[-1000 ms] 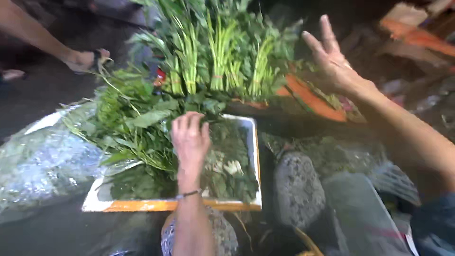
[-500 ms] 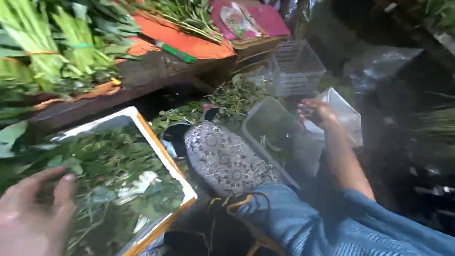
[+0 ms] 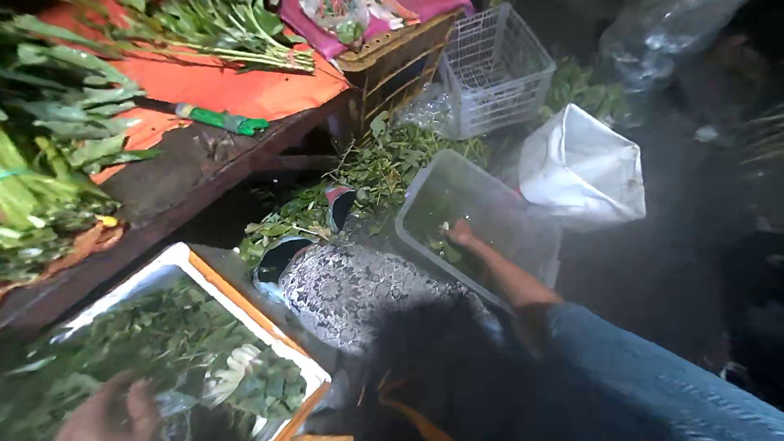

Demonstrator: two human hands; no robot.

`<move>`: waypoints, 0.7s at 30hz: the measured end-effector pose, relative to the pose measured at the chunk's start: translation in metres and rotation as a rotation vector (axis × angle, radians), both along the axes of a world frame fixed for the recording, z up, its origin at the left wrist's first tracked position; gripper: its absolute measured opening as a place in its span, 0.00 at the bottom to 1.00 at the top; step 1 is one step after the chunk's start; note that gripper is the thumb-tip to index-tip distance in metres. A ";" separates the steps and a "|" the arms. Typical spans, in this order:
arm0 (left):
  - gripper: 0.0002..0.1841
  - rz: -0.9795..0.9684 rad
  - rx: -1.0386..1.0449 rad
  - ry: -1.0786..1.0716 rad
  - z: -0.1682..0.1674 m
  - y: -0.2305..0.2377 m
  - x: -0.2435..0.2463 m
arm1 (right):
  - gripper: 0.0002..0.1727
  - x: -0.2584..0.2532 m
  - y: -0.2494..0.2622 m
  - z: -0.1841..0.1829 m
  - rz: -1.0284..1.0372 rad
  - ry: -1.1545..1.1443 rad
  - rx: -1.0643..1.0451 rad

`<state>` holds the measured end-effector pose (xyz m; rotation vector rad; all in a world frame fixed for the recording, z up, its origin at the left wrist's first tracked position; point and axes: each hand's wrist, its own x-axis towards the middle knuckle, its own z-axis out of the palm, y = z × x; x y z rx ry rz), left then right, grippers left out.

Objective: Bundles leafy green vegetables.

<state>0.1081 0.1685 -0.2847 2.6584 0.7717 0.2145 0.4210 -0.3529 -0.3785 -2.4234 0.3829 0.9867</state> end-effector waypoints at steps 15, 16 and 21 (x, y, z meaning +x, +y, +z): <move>0.11 0.112 -0.302 0.396 0.060 -0.040 -0.008 | 0.24 0.058 -0.011 0.095 0.254 -0.666 0.048; 0.15 0.043 -0.258 0.411 0.046 -0.047 -0.004 | 0.24 0.059 0.008 0.102 0.249 -0.712 0.118; 0.30 -0.230 -0.137 0.487 -0.013 -0.072 0.014 | 0.23 0.042 0.131 0.157 0.387 -0.893 0.567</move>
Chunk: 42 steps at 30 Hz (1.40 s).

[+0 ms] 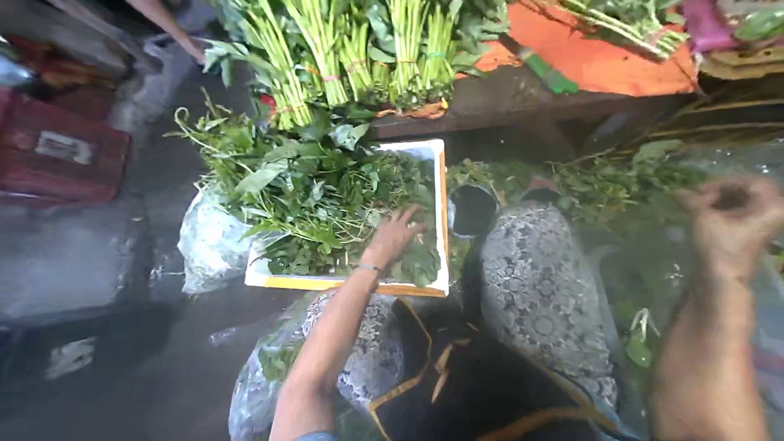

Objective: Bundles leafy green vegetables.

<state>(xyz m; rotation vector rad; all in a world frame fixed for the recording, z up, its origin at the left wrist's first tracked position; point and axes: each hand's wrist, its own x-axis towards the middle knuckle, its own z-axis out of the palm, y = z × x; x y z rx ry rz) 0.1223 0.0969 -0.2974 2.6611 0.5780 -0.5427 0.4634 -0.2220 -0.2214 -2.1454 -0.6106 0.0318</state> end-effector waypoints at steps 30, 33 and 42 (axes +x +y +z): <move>0.25 0.807 -1.277 -1.214 0.076 0.033 -0.024 | 0.15 -0.171 0.247 0.010 0.940 1.406 0.608; 0.46 0.785 -1.324 -1.155 0.074 0.015 -0.019 | 0.20 -0.178 0.249 0.012 0.950 1.237 0.480; 0.29 1.009 -1.213 -0.943 0.078 0.011 -0.005 | 0.14 -0.164 0.260 -0.001 0.847 -0.033 0.363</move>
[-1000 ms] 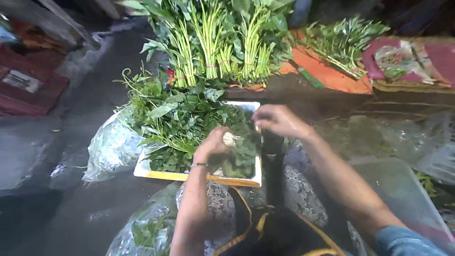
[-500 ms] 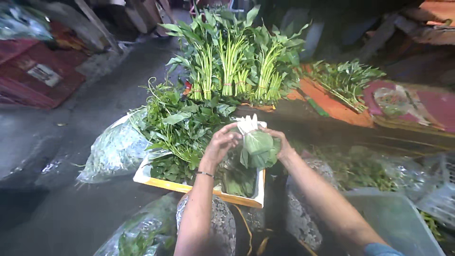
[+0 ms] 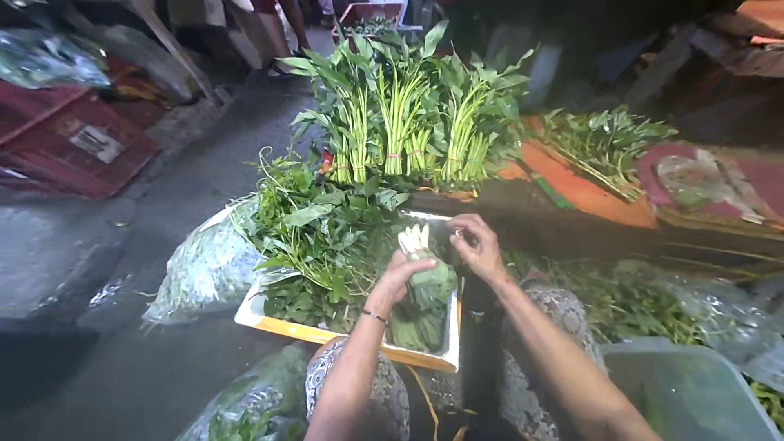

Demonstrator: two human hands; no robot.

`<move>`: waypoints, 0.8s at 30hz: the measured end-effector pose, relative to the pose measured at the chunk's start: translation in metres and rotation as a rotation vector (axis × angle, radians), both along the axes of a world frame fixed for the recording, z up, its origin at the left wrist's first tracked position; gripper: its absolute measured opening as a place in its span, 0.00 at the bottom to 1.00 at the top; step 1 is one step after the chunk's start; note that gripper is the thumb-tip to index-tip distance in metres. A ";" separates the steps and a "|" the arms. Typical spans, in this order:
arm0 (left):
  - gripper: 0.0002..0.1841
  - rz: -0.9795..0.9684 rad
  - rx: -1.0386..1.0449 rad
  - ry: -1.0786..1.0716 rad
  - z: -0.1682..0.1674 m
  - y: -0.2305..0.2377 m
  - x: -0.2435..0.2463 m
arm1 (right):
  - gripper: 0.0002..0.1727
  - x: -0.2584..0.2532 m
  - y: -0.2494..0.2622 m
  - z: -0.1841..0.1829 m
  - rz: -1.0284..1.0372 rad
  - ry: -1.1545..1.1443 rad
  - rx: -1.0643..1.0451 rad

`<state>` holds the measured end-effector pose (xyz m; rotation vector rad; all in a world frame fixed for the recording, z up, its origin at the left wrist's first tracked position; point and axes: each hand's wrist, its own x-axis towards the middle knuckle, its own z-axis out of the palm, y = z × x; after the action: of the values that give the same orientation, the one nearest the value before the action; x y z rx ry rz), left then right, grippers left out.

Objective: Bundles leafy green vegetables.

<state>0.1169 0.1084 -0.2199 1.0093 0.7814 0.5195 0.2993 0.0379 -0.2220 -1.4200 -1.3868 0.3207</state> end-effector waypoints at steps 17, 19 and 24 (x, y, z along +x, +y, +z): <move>0.34 0.157 0.903 0.610 -0.007 -0.017 0.012 | 0.04 -0.031 -0.003 -0.022 0.008 -0.641 0.296; 0.33 0.313 1.051 0.417 -0.019 -0.018 0.013 | 0.05 -0.032 -0.005 -0.019 0.062 -0.416 0.319; 0.26 0.593 1.521 0.356 -0.034 -0.011 0.014 | 0.39 -0.032 -0.003 -0.026 0.103 -0.029 0.392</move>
<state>0.1309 0.0975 -0.2542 2.3181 0.9685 1.5927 0.2675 0.0353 -0.2485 -1.0363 -1.4563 0.0856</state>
